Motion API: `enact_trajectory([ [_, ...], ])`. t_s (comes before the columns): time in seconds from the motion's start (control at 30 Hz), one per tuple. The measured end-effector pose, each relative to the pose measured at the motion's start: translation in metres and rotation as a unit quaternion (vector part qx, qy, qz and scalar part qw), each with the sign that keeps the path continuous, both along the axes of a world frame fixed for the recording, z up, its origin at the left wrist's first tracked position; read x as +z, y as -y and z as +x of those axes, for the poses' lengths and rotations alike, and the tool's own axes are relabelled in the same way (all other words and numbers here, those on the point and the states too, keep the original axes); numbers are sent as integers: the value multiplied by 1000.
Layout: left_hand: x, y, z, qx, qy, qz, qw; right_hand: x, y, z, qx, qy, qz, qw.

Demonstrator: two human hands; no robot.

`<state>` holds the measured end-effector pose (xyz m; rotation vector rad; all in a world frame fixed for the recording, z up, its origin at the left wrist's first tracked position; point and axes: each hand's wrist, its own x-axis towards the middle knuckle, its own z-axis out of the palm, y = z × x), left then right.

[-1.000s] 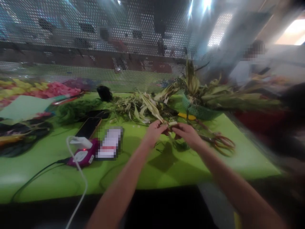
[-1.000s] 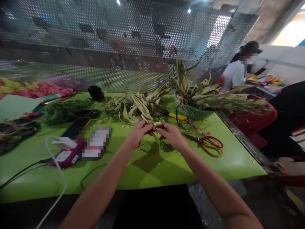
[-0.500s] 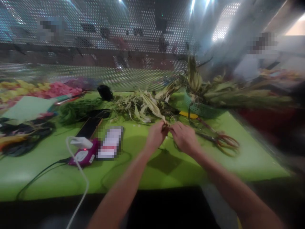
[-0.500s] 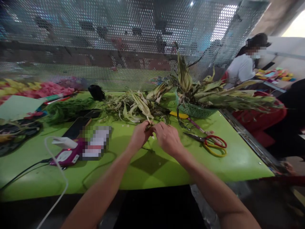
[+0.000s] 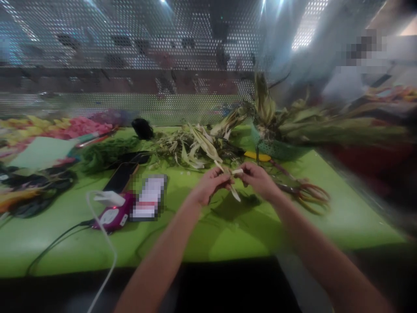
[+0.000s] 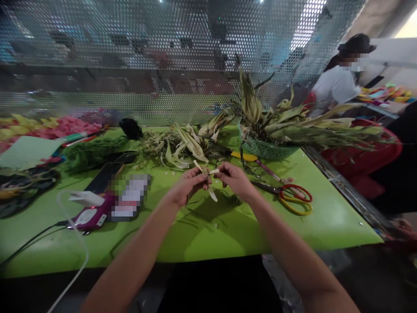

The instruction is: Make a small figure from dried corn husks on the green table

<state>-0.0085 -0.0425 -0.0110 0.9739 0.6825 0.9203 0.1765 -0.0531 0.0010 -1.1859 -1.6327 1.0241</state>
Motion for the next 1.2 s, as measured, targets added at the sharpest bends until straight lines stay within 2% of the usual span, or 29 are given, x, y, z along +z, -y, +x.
enact_trajectory([
  [0.13,-1,0,0,-16,-28,17,999,-1,3,-1,-19,26,30,999],
  [0.2,-2,-1,0,-50,-86,54,994,0,3,2,-8,50,32,998],
  [0.27,-3,-2,0,-68,-178,116,975,2,3,5,11,85,38,996],
  [0.33,-3,-2,1,-35,-295,215,931,3,4,9,12,129,70,989],
  [0.4,-3,0,4,34,-395,324,859,3,5,10,-18,168,111,979],
  [0.47,-4,4,6,94,-450,406,790,3,7,9,-53,180,121,975],
  [0.5,-5,7,8,116,-464,431,765,2,8,8,-66,176,115,975],
  [0.6,-9,14,14,144,-496,466,718,-2,8,4,-84,153,124,977],
  [0.7,-10,21,20,140,-523,469,698,-9,4,2,-85,120,155,977],
  [0.77,-7,25,22,125,-529,454,706,-14,0,3,-84,91,147,981],
  [0.8,-4,27,22,115,-524,441,720,-16,-2,4,-84,79,140,983],
  [0.93,10,27,12,67,-447,366,813,-16,-5,8,-63,56,135,987],
  [1.03,13,23,-2,41,-369,303,878,-11,-1,7,-33,69,155,985],
  [1.1,10,19,-10,48,-349,271,896,-8,3,4,-11,89,173,981],
  [1.2,3,16,-18,65,-360,270,891,-7,8,0,25,121,199,972],
])
